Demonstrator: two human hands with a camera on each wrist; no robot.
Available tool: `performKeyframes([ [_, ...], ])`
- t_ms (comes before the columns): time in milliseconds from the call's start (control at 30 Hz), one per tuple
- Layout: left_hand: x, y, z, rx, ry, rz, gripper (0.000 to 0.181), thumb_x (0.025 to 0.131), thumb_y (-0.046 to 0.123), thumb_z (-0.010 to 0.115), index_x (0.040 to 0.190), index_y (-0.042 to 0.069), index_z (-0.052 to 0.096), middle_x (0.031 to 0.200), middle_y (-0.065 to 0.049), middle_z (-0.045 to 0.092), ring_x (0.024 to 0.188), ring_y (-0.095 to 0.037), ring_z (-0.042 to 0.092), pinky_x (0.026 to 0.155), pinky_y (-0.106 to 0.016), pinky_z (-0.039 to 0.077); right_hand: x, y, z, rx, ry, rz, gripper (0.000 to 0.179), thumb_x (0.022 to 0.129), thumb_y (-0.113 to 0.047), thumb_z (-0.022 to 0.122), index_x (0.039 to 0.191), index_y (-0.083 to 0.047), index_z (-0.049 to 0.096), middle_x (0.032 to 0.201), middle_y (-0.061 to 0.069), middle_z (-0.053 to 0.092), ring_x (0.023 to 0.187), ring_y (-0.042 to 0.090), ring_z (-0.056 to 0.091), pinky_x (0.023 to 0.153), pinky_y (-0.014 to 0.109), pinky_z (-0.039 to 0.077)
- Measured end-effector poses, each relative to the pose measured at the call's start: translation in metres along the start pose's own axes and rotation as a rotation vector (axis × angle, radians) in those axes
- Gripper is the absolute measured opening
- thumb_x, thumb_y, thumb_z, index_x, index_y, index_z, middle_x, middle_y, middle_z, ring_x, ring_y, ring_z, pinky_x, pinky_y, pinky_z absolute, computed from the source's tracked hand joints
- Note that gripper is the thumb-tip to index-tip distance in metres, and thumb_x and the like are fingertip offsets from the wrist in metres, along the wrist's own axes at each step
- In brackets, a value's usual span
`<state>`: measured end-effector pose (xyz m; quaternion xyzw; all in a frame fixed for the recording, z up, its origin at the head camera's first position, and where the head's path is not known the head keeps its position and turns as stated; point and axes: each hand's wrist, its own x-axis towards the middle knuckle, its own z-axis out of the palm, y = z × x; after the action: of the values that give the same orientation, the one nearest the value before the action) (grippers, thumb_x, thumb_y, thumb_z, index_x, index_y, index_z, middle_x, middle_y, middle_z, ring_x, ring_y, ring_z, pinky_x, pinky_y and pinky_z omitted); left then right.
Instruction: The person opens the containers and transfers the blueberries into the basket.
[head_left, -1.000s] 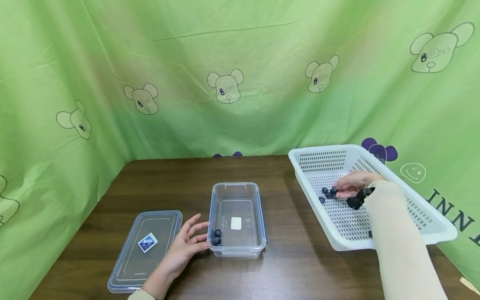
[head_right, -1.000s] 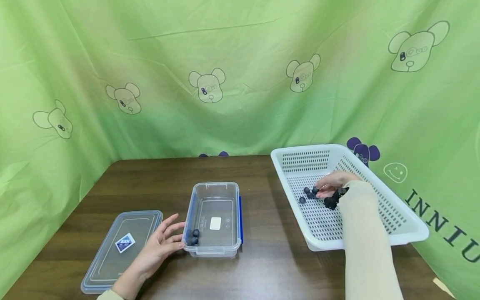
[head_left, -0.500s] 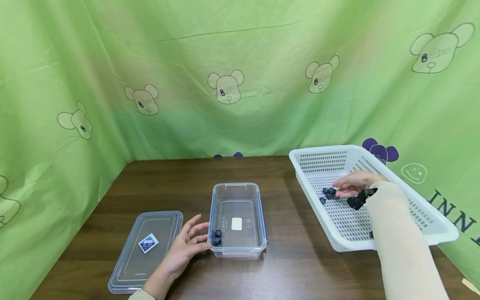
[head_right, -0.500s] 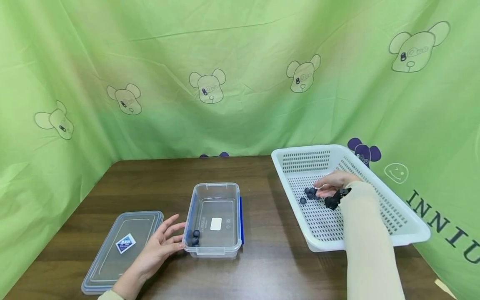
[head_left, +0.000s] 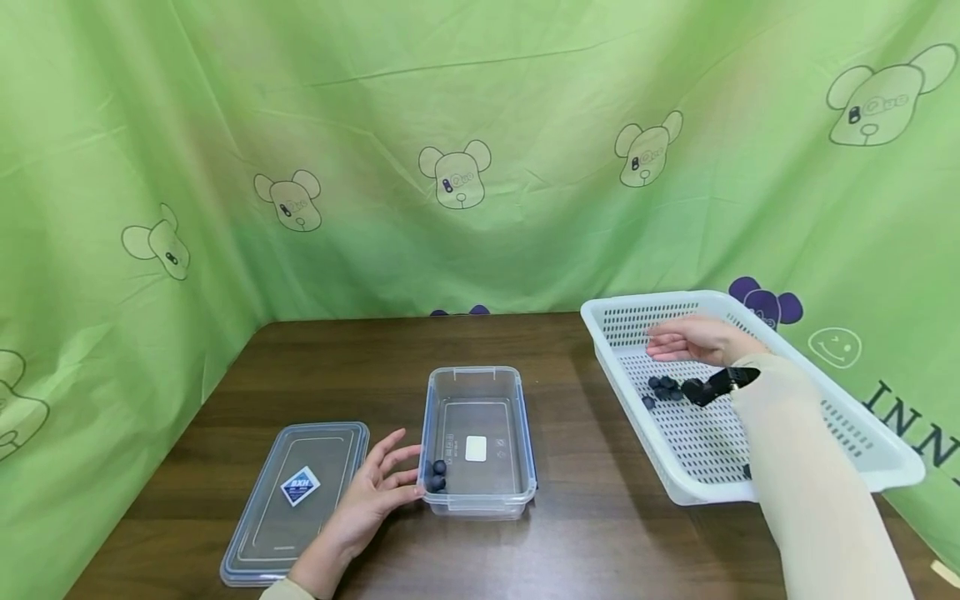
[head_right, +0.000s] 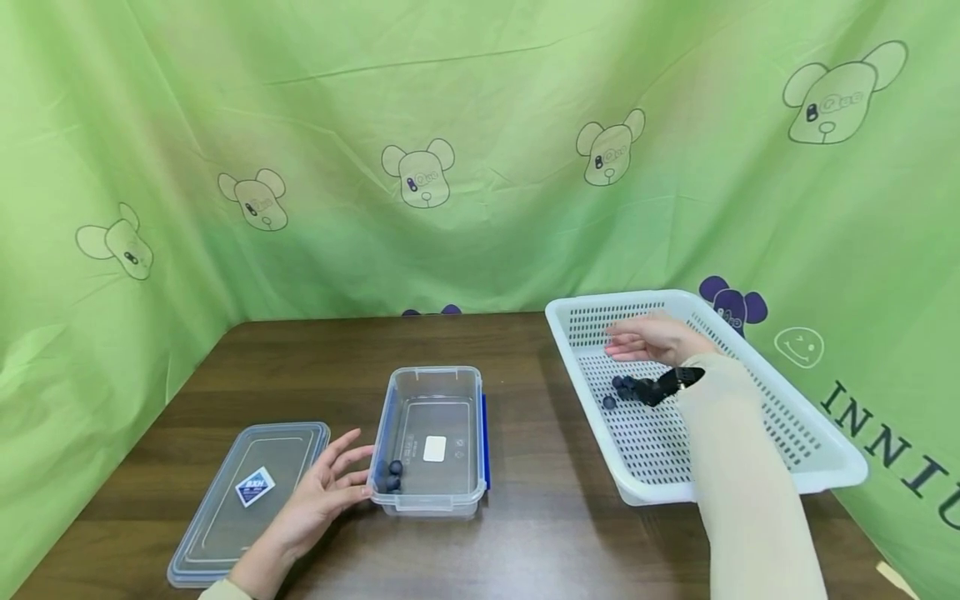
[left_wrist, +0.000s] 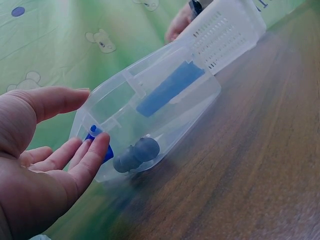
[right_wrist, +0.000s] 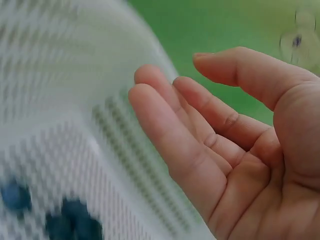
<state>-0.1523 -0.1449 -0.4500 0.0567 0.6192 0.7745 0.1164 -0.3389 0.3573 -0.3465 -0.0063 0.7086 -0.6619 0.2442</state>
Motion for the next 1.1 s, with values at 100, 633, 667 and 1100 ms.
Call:
performKeyframes([
  [100,0.000,0.000,0.000,0.000,-0.001,0.001,0.092,0.083,-0.010,0.069,0.156,0.000,0.014,0.148,-0.029,0.037,0.111,-0.026,0.058,0.087,-0.028,0.053,0.002,-0.014,0.021,0.006,-0.034,-0.054,0.023,0.102,0.000,0.047,0.096,-0.006,0.069,0.093,0.015,0.072,0.085,0.021,0.072,0.083,0.033,0.057],
  [633,0.001,0.000,0.001,0.004,0.001,0.006,0.092,0.083,-0.010,0.069,0.156,0.000,0.014,0.147,-0.028,0.037,0.112,-0.027,0.058,0.087,-0.029,0.053,0.039,-0.031,0.169,-0.240,-0.307,-0.078,0.040,0.098,-0.005,0.056,0.126,0.022,0.048,0.091,0.020,0.069,0.078,0.022,0.071,0.079,0.038,0.058],
  [667,0.001,0.001,0.001,0.004,0.004,0.004,0.092,0.083,-0.010,0.069,0.156,0.000,0.015,0.147,-0.029,0.037,0.113,-0.028,0.058,0.087,-0.029,0.052,0.041,-0.029,0.178,-0.252,-0.326,-0.072,0.040,0.097,-0.005,0.056,0.126,0.022,0.048,0.090,0.020,0.069,0.077,0.022,0.071,0.078,0.038,0.058],
  [1100,0.000,0.001,0.001,0.000,0.009,-0.010,0.091,0.084,-0.009,0.069,0.156,0.001,0.014,0.148,-0.028,0.037,0.114,-0.029,0.058,0.088,-0.029,0.052,0.065,0.005,0.267,-0.383,-0.532,0.114,0.028,0.095,-0.003,0.060,0.116,0.015,0.059,0.079,0.015,0.068,0.066,0.018,0.069,0.065,0.032,0.059],
])
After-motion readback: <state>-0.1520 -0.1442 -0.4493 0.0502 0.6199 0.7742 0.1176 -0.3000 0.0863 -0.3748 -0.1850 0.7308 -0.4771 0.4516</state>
